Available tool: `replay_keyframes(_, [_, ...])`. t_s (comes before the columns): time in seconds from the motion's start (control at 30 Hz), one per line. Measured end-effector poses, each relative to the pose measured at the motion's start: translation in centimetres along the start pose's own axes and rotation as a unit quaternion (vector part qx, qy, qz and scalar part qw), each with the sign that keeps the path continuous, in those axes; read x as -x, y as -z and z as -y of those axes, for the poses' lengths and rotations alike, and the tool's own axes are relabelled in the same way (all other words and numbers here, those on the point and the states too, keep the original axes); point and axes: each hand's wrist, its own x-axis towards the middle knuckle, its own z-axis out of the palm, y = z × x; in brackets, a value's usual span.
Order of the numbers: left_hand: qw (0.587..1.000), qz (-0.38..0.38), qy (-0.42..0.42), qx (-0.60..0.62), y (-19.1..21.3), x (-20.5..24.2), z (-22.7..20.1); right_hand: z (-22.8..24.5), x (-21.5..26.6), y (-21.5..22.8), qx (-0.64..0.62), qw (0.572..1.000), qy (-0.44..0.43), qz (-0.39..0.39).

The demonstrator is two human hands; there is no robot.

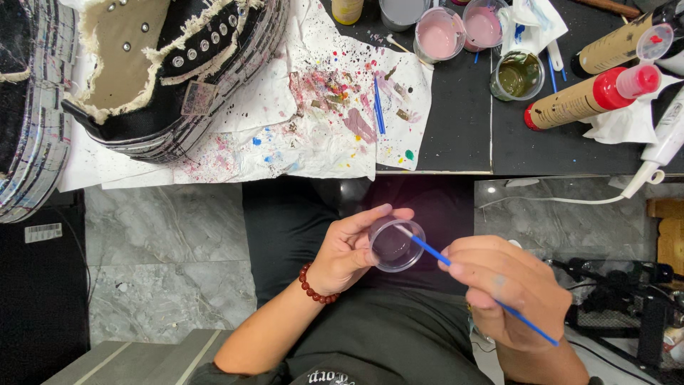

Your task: The person mixes various colors of paint in a small plastic cup using a blue paintbrush. They add drops of red, green, and yellow paint from bottles into the cup and stir the mixture thoroughly.

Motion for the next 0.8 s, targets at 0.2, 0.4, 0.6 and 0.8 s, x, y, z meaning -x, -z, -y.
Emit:
replay_keyframes(0.2, [1.000, 0.024, 0.011, -0.014, -0.4, -0.2, -1.3, 1.3, -0.5, 0.5, -0.024, 0.999, 0.024, 0.032])
replay_keyframes(0.4, [1.000, 0.017, 0.017, -0.016, -0.7, -0.4, -1.5, 1.2, -1.3, 0.6, -0.020, 0.996, 0.031, 0.083])
replay_keyframes(0.6, [1.000, 0.004, 0.010, -0.022, -0.3, -0.2, -1.3, 1.6, -1.0, 0.5, 0.042, 0.999, -0.001, 0.002])
replay_keyframes(0.8, [0.999, -0.021, -0.007, -0.046, -0.5, -0.5, -1.3, 0.1, -0.8, 0.5, -0.014, 0.999, 0.042, -0.015])
